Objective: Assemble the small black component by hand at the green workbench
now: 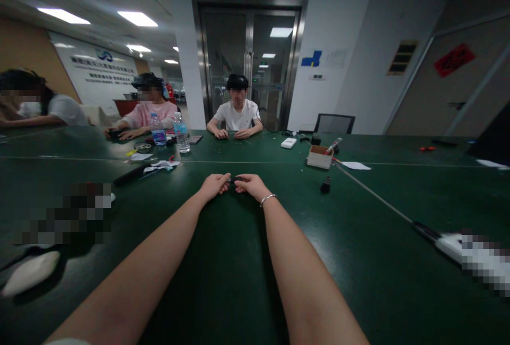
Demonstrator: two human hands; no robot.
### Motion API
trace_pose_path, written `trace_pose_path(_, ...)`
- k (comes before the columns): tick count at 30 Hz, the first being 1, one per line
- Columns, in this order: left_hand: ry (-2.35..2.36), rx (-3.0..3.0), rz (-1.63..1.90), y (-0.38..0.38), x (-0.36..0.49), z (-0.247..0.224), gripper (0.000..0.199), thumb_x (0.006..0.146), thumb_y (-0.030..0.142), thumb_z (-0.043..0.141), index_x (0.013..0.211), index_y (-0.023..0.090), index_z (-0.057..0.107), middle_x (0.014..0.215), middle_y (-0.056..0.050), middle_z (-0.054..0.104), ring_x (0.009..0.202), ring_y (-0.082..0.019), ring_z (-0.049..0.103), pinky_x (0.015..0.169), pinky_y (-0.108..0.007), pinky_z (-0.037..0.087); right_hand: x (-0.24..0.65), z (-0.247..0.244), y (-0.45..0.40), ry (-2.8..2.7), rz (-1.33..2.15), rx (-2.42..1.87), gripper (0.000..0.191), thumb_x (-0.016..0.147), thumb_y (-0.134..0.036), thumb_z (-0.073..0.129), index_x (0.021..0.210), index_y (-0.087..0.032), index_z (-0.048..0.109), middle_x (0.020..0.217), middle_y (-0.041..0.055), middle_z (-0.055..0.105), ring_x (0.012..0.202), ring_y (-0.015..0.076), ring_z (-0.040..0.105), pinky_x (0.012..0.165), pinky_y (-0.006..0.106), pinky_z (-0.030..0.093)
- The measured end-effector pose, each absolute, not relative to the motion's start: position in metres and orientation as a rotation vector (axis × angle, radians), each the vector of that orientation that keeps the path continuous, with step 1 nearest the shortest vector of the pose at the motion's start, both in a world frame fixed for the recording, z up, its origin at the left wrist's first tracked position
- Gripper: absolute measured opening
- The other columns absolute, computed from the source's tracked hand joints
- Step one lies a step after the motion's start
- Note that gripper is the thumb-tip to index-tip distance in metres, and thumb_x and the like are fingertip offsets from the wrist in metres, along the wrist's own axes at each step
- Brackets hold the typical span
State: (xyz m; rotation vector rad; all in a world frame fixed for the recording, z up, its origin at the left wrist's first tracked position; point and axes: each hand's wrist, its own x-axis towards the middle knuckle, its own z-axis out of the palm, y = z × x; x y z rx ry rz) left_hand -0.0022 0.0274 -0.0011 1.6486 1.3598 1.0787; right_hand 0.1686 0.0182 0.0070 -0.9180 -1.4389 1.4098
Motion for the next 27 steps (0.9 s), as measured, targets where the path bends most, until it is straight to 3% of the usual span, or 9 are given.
trace_pose_path(5,1.288,1.651,1.103,0.028,-0.003,-0.002,0.041,0.077,0.053,0.05,0.069,0.014,0.059,0.055,-0.002,0.058,0.045,-0.009,0.05,0.045,-0.021,0.04,0.168,0.011,0.017,-1.452,1.421,-0.958,0.006,0.079,-0.013,0.064,0.082,-0.007,0.062,0.056,0.0034,0.064,0.046,0.0067,0.057,0.047,0.015,0.051)
trace_pose_path(13,1.135,1.557,1.197,0.019,-0.001,0.004,0.029,0.071,0.042,0.062,0.076,0.013,0.059,0.065,-0.002,0.059,0.057,-0.009,0.053,0.049,-0.019,0.041,0.167,0.02,0.011,-1.409,1.463,-1.028,0.023,0.087,-0.028,0.055,0.072,-0.01,0.055,0.05,0.0042,0.061,0.04,0.0076,0.054,0.037,0.014,0.044)
trace_pose_path(24,0.995,1.582,1.253,0.01,-0.003,0.01,0.041,0.065,0.043,0.068,0.095,0.015,0.06,0.078,-0.005,0.063,0.077,-0.016,0.06,0.056,-0.022,0.044,0.169,0.023,0.009,-1.386,1.511,-1.026,0.033,0.091,-0.035,0.047,0.075,-0.007,0.056,0.049,0.0063,0.061,0.038,0.0085,0.054,0.035,0.015,0.041)
trace_pose_path(27,1.026,1.621,1.272,0.012,-0.002,0.008,0.036,0.066,0.042,0.067,0.089,0.014,0.06,0.075,-0.005,0.063,0.072,-0.015,0.06,0.056,-0.023,0.044,0.169,0.021,0.01,-1.389,1.513,-1.026,0.034,0.091,-0.033,0.048,0.074,-0.005,0.056,0.05,0.007,0.061,0.039,0.0082,0.054,0.036,0.015,0.041)
